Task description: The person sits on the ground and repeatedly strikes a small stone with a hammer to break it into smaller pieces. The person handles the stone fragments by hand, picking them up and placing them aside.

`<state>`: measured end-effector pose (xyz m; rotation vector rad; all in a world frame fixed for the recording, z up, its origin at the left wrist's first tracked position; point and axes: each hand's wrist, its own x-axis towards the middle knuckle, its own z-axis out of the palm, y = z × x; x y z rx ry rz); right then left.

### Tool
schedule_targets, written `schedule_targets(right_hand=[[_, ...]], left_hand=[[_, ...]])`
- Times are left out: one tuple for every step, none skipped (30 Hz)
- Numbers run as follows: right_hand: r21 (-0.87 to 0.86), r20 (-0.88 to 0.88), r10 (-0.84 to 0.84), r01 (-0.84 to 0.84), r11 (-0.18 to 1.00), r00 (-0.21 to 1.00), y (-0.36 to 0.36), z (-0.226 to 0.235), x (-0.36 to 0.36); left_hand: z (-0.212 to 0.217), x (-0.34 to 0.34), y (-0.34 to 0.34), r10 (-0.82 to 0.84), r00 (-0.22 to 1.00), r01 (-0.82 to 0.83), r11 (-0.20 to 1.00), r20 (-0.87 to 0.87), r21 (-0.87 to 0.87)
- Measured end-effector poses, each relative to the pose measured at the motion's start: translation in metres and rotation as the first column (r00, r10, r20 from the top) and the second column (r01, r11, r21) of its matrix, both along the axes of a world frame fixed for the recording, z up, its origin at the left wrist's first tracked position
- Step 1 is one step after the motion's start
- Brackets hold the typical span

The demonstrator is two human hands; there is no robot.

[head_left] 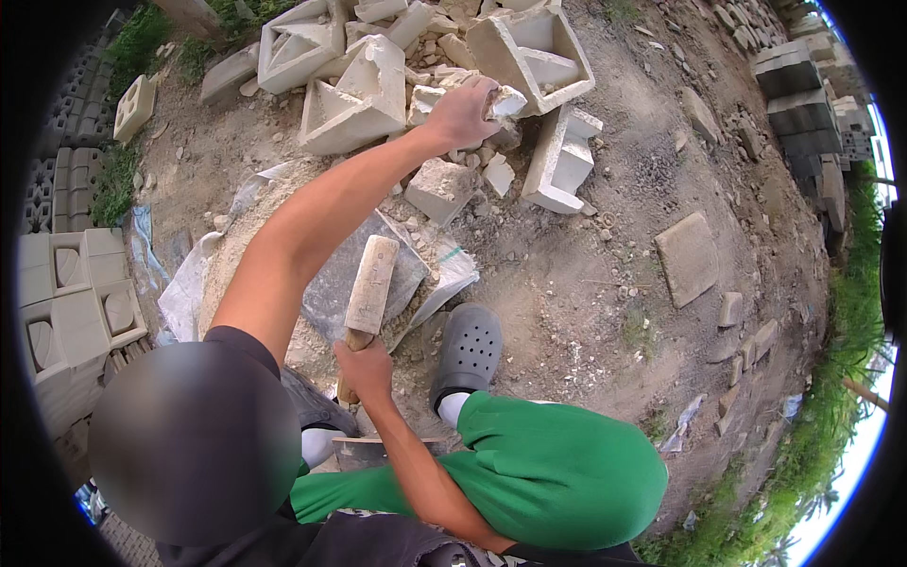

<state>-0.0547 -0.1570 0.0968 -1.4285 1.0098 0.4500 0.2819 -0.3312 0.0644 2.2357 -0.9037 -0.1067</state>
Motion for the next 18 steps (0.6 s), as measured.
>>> schedule_targets(right_hand=[[0.006, -0.011, 0.019, -0.019, 1.0, 1.0, -0.006, 0.007, 0.002], [-0.018, -0.027, 0.019, -0.02, 1.0, 0.999, -0.008, 0.008, 0.005], [-0.042, -0.043, 0.021, -0.023, 0.999, 0.999, -0.009, 0.008, 0.005], [-0.066, -0.054, 0.03, -0.033, 0.997, 0.998, -0.009, 0.007, 0.005], [-0.083, -0.053, 0.039, -0.043, 0.996, 0.998, -0.011, 0.007, 0.008], [-0.1, -0.052, 0.048, -0.053, 0.994, 0.997, -0.014, 0.006, 0.011], [-0.114, -0.048, 0.069, -0.074, 0.991, 0.996, -0.011, 0.005, 0.007], [-0.082, 0.031, 0.009, -0.006, 0.997, 0.999, -0.002, -0.01, 0.001], [-0.004, 0.024, 0.028, -0.028, 1.0, 0.999, 0.003, -0.012, -0.005], [0.053, 0.018, 0.001, -0.002, 0.999, 1.0, -0.001, -0.015, -0.002], [0.064, 0.005, -0.021, 0.021, 0.998, 1.0, -0.003, -0.017, -0.002], [0.077, -0.004, -0.033, 0.034, 0.996, 0.999, -0.003, -0.019, -0.001], [0.092, -0.016, -0.037, 0.038, 0.995, 0.999, 0.0, -0.022, -0.002], [0.051, 0.001, -0.011, 0.011, 0.999, 1.0, 0.002, -0.028, -0.003], [0.005, 0.018, 0.007, -0.007, 1.0, 1.0, 0.002, -0.037, -0.003], [-0.044, 0.033, 0.02, -0.019, 0.999, 0.999, 0.003, -0.051, -0.006], [-0.151, 0.054, 0.048, -0.039, 0.988, 0.997, 0.004, -0.06, -0.006], [-0.098, 0.083, 0.021, -0.013, 0.995, 0.996, 0.003, -0.068, -0.01]], left_hand=[[0.009, -0.003, 0.015, -0.025, 0.998, 0.026, 0.999, 0.051, -0.027], [0.015, -0.006, 0.032, -0.028, 0.997, 0.027, 0.999, -0.065, -0.018], [0.022, -0.011, 0.052, -0.025, 0.983, 0.024, 1.0, -0.18, -0.01], [0.032, -0.016, 0.076, -0.014, 0.957, 0.014, 1.0, -0.289, 0.0], [0.038, -0.023, 0.102, 0.012, 0.946, -0.018, 1.0, -0.323, -0.016], [0.04, -0.032, 0.128, 0.06, 0.905, -0.106, 0.991, -0.421, -0.086], [0.037, -0.044, 0.161, 0.107, 0.852, -0.21, 0.967, -0.513, -0.147], [0.026, -0.056, 0.2, 0.192, 0.832, -0.281, 0.955, -0.52, -0.097], [0.012, -0.075, 0.249, 0.304, 0.79, -0.38, 0.924, -0.533, -0.036], [0.015, -0.095, 0.27, 0.345, 0.703, -0.464, 0.885, -0.622, -0.033], [0.021, -0.118, 0.288, 0.371, 0.609, -0.541, 0.841, -0.701, -0.024], [0.017, -0.14, 0.311, 0.381, 0.569, -0.566, 0.824, -0.729, -0.012], [0.01, -0.163, 0.332, 0.393, 0.523, -0.597, 0.802, -0.756, 0.004], [0.009, -0.183, 0.344, 0.377, 0.496, -0.6, 0.8, -0.782, 0.005], [0.007, -0.2, 0.352, 0.352, 0.471, -0.597, 0.802, -0.809, 0.001], [0.005, -0.213, 0.357, 0.32, 0.446, -0.589, 0.808, -0.836, -0.006], [0.002, -0.225, 0.36, 0.307, 0.475, -0.554, 0.832, -0.825, -0.01], [-0.001, -0.234, 0.363, 0.292, 0.504, -0.516, 0.856, -0.813, -0.012]])
